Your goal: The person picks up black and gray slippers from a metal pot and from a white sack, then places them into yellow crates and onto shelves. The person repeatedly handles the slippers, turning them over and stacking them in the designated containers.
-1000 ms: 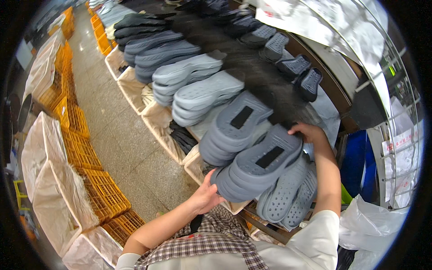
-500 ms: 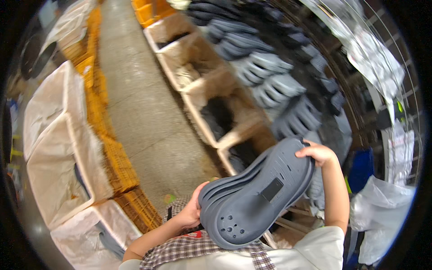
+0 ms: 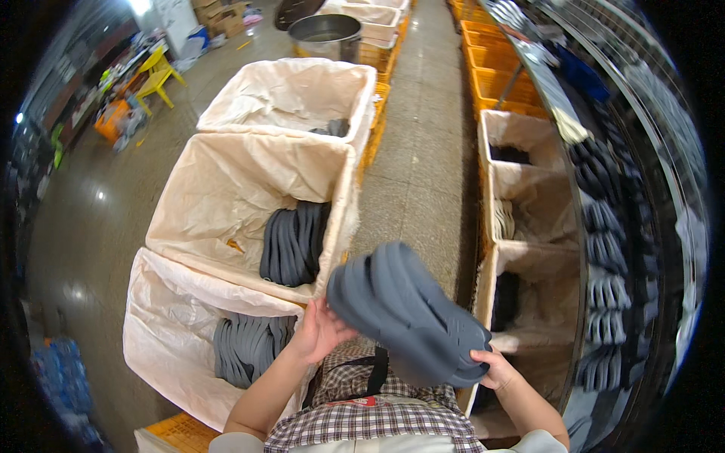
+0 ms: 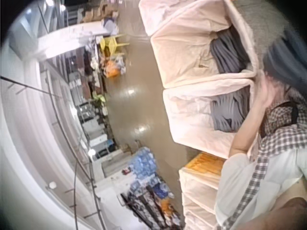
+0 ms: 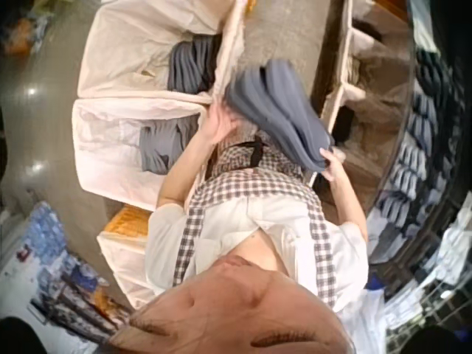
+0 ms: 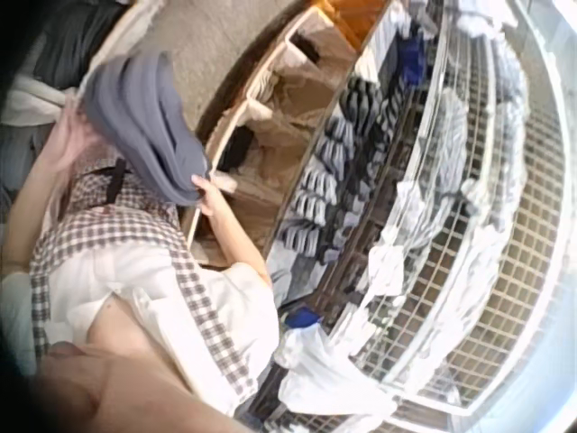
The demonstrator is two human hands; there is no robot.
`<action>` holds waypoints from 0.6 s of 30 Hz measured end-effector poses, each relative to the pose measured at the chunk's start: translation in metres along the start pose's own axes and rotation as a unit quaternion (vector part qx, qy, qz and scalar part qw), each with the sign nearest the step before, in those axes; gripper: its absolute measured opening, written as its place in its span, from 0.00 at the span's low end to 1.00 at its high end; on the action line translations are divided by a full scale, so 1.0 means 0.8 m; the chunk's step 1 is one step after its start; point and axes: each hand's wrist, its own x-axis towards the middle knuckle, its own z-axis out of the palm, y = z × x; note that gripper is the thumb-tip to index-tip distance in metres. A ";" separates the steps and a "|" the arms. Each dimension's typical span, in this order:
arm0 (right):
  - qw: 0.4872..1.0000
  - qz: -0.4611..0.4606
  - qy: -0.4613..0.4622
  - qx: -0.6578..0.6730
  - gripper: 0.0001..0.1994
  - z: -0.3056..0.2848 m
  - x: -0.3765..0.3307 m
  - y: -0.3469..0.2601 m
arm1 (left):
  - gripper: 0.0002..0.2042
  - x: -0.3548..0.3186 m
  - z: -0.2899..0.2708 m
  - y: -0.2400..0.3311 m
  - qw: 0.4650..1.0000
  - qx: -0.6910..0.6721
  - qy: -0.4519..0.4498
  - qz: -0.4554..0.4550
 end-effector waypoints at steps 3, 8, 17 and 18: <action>0.997 -0.050 0.044 -0.037 0.35 0.035 0.069 -0.050 | 0.22 0.020 -0.021 0.009 0.983 0.105 0.125 0.082; 0.980 -0.173 0.077 -0.060 0.30 0.104 0.234 -0.227 | 0.15 0.062 -0.069 0.024 0.934 0.295 0.179 0.088; 0.902 -0.393 0.057 -0.171 0.19 0.367 0.589 -0.599 | 0.26 0.323 -0.084 0.165 0.694 0.565 0.380 0.233; 0.886 -0.409 0.085 -0.203 0.19 0.399 0.626 -0.637 | 0.27 0.358 -0.086 0.189 0.628 0.621 0.387 0.265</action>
